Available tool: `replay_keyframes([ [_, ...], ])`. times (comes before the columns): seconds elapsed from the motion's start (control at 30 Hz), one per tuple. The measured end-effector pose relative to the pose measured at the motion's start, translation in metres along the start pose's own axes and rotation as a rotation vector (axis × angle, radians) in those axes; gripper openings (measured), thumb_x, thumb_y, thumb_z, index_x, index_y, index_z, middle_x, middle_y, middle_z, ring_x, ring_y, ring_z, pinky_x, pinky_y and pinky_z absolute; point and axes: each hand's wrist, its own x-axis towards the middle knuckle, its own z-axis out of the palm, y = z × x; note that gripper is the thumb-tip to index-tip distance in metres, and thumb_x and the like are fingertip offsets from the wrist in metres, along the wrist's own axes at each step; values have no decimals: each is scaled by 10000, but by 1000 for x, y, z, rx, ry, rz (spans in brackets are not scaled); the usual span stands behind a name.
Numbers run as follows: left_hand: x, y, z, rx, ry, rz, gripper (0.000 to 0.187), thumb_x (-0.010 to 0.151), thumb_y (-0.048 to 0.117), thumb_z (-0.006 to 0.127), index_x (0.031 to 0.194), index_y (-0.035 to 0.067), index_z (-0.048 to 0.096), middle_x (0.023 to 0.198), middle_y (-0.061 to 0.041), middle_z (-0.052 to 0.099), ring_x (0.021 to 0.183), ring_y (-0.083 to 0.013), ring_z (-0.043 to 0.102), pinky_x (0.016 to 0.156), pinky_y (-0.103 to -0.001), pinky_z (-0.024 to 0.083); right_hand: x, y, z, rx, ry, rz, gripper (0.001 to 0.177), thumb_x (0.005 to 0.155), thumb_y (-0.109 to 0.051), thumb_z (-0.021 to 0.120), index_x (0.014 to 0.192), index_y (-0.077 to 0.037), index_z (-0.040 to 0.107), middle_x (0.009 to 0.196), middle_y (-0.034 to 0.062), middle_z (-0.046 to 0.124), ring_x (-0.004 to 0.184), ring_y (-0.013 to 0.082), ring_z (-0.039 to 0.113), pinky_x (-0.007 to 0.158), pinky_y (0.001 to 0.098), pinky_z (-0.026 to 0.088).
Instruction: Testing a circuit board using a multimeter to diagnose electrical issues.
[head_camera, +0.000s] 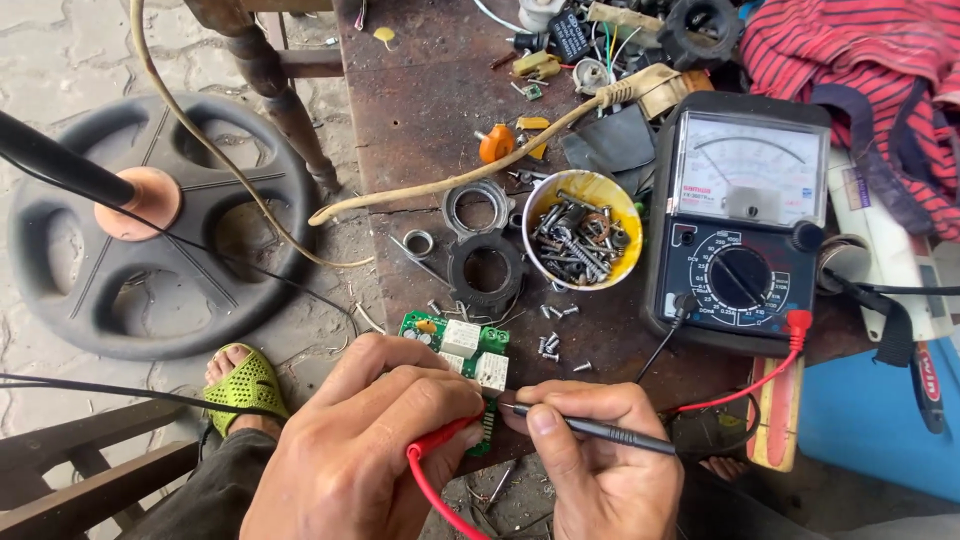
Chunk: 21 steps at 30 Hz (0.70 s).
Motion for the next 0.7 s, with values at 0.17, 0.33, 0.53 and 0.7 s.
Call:
replay_keyframes([
  [0.17,0,0,0,1,-1,-2,163,1005,173,555,963,41,641,866,-33,686,875,-247,616,863,-352,546,0,-5,2,-42,-8,4,136,829,-77,752,877,20,669,872,224,781,761,261,794,705,322,707],
  [0.33,-2,-2,0,1,2,11,150,1000,165,570,961,41,644,864,-37,680,875,-248,615,879,-363,545,0,-5,2,-49,-30,-22,139,835,-83,758,885,18,676,890,222,790,780,250,793,715,299,696],
  [0.53,0,-3,2,4,7,45,193,1007,190,545,967,41,660,859,-51,682,881,-247,628,843,-319,547,1,1,-1,-75,-4,-37,132,806,-91,793,846,-9,697,868,186,813,724,217,805,672,258,670],
  [0.7,-2,-4,7,72,45,-5,124,955,204,644,933,95,698,808,17,682,836,-196,634,793,-259,546,3,5,-4,-11,-61,-43,130,821,-100,794,849,-5,710,856,210,814,724,219,806,664,258,660],
])
